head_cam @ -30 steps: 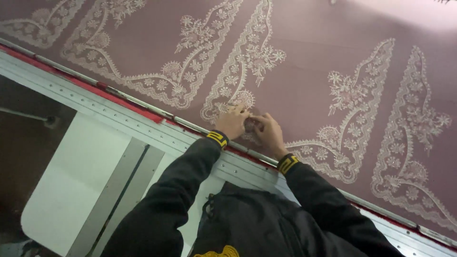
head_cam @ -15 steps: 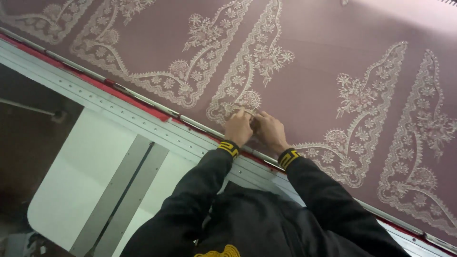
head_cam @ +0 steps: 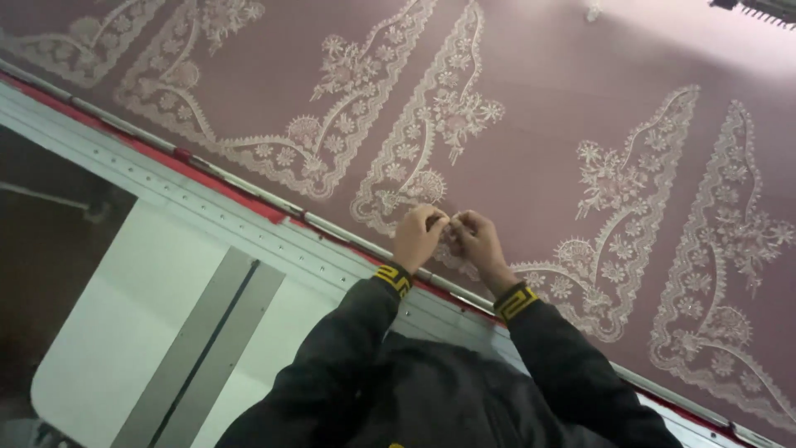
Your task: The person removes loose threads from a large piece of pink fabric with white floral embroidery using their hands. They pull and pluck threads from the surface and edges of the fabric, which is stretched on a frame.
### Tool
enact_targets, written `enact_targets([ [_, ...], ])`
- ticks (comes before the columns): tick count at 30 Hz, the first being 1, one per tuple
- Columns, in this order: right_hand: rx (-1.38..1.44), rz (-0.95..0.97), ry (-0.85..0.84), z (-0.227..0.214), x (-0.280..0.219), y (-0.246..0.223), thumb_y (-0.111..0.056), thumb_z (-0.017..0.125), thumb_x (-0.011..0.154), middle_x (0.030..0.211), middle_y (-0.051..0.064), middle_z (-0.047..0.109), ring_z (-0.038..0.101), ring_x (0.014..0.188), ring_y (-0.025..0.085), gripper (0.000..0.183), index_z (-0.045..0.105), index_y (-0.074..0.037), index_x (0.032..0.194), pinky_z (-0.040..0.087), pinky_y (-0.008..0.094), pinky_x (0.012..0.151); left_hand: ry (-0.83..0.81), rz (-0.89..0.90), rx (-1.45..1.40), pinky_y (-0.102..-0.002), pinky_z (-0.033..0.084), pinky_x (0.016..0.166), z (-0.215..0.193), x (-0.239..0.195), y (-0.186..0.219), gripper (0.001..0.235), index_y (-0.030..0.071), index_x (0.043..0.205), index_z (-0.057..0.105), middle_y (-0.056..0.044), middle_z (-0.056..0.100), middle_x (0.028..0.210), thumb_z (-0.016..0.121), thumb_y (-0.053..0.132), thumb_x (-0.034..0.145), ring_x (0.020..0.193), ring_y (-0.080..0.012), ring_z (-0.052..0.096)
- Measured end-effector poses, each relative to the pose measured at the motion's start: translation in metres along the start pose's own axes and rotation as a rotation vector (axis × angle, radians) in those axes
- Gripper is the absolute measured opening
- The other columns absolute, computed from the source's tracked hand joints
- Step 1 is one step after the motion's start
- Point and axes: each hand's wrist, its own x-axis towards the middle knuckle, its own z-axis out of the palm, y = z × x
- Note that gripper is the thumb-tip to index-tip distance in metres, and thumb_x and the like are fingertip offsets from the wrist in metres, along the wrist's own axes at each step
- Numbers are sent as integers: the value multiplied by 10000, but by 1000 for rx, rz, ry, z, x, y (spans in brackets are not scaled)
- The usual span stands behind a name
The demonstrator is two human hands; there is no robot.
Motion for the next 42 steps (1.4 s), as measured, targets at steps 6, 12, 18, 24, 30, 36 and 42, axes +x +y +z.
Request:
enact_targets([
  [6,-12,-29,48,-7,-5,-35,-226,599,1035,813,92,706,624,703,157,195,693,-62,989,565,314,606,165,-46,150,-411,584,798,-4,61,-33,156,207,1009,755,-30,746,935,659,299,927,876,-257,737],
  [12,60,11,76,-12,-20,-67,-238,654,980,679,83,653,602,555,150,194,693,-61,911,474,260,390,205,-106,606,-419,629,748,-29,112,-53,179,129,949,728,-57,681,987,669,298,934,894,-290,750],
  [18,29,20,73,-10,-21,-54,-217,656,975,712,83,646,599,599,151,191,715,-37,949,495,271,457,148,-10,719,-418,610,714,-15,130,-60,99,121,869,728,-84,684,903,664,187,908,848,-299,748],
  [24,18,4,47,-13,-18,-47,-223,665,981,715,90,652,606,615,163,189,722,-47,945,508,301,480,126,-24,802,-452,591,791,-15,141,-46,184,61,1006,706,-126,682,1010,621,212,946,936,-305,732],
  [30,45,3,61,-14,-22,-44,-213,667,962,741,114,654,636,674,182,201,709,-18,947,546,298,507,171,-25,873,-439,546,852,10,178,-98,269,92,1079,685,-107,665,1037,630,319,947,989,-284,709],
  [36,27,-15,54,-16,-9,-14,-224,665,982,746,109,686,642,653,177,198,729,-39,951,536,299,512,303,31,802,-492,576,743,24,161,-83,314,41,1006,684,-136,647,973,649,327,879,942,-339,687],
  [42,70,62,54,-15,-20,-44,-245,659,962,715,105,681,633,595,164,206,713,-46,951,493,260,449,266,-94,550,-481,615,756,22,165,-86,329,24,1045,616,-129,616,1022,601,313,889,979,-345,680],
])
